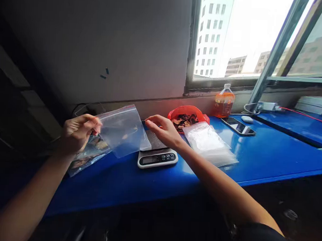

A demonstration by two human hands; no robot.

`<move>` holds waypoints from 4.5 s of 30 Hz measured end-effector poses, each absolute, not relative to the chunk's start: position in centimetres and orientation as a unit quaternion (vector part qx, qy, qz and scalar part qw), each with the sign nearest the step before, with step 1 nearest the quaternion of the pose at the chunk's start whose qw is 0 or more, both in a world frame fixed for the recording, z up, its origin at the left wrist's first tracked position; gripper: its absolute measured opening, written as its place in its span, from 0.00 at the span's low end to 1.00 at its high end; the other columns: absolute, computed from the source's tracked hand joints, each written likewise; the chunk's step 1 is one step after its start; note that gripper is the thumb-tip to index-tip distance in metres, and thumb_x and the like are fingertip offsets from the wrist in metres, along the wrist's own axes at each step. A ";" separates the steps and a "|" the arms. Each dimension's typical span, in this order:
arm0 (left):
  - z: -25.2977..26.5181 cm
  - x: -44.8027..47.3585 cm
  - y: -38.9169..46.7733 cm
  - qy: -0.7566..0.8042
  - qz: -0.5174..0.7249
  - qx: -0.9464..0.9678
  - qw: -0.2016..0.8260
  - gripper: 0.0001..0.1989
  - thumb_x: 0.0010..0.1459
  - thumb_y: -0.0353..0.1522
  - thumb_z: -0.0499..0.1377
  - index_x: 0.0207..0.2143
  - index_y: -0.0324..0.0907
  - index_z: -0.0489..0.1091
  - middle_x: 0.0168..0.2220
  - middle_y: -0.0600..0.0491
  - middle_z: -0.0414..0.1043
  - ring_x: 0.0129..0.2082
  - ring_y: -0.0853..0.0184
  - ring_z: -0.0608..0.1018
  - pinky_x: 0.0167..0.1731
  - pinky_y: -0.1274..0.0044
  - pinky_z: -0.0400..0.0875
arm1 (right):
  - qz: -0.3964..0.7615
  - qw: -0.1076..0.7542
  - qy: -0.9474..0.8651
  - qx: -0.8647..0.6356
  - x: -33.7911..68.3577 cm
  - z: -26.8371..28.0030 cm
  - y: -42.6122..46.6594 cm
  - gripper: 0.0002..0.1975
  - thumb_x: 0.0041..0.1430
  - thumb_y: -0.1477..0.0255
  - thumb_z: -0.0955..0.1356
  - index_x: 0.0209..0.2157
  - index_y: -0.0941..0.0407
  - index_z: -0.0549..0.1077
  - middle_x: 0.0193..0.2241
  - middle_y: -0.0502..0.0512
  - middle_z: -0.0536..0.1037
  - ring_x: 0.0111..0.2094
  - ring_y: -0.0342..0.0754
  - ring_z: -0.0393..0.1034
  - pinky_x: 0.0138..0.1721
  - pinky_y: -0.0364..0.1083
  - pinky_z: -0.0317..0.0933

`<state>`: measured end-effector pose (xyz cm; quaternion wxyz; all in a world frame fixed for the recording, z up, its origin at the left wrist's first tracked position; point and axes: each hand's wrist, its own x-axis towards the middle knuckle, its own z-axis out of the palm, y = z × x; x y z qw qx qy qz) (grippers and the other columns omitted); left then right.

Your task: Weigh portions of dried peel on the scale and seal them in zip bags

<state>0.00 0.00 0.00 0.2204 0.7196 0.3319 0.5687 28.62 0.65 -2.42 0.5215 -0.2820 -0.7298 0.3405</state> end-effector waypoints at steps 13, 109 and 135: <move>-0.8 -0.1 1.4 0.588 0.294 0.745 0.115 0.21 0.58 0.50 0.52 0.38 0.45 0.72 0.34 0.49 0.78 0.37 0.58 0.78 0.39 0.71 0.72 | 0.129 0.615 -0.712 -0.313 29.4 0.0 -1.7 0.05 0.58 0.70 0.68 0.29 0.56 0.71 0.23 0.48 0.74 0.25 0.41 0.67 0.28 0.43 0.60; -3.0 8.9 -5.0 0.368 0.493 0.734 0.289 0.09 0.52 0.38 0.66 0.26 0.44 0.71 0.26 0.54 0.69 0.26 0.67 0.71 0.28 0.73 0.69 | 0.171 0.545 -0.758 -0.316 26.1 -6.1 -3.9 0.09 0.63 0.64 0.65 0.30 0.53 0.69 0.20 0.48 0.73 0.20 0.42 0.62 0.24 0.42 0.56; -3.2 9.2 -4.8 0.280 0.531 0.603 0.526 0.11 0.46 0.37 0.73 0.29 0.41 0.79 0.27 0.53 0.78 0.28 0.68 0.79 0.32 0.78 0.76 | 0.402 0.558 -0.690 -0.225 26.0 -5.4 -3.7 0.18 0.61 0.55 0.67 0.29 0.56 0.67 0.21 0.46 0.67 0.20 0.39 0.60 0.21 0.41 0.54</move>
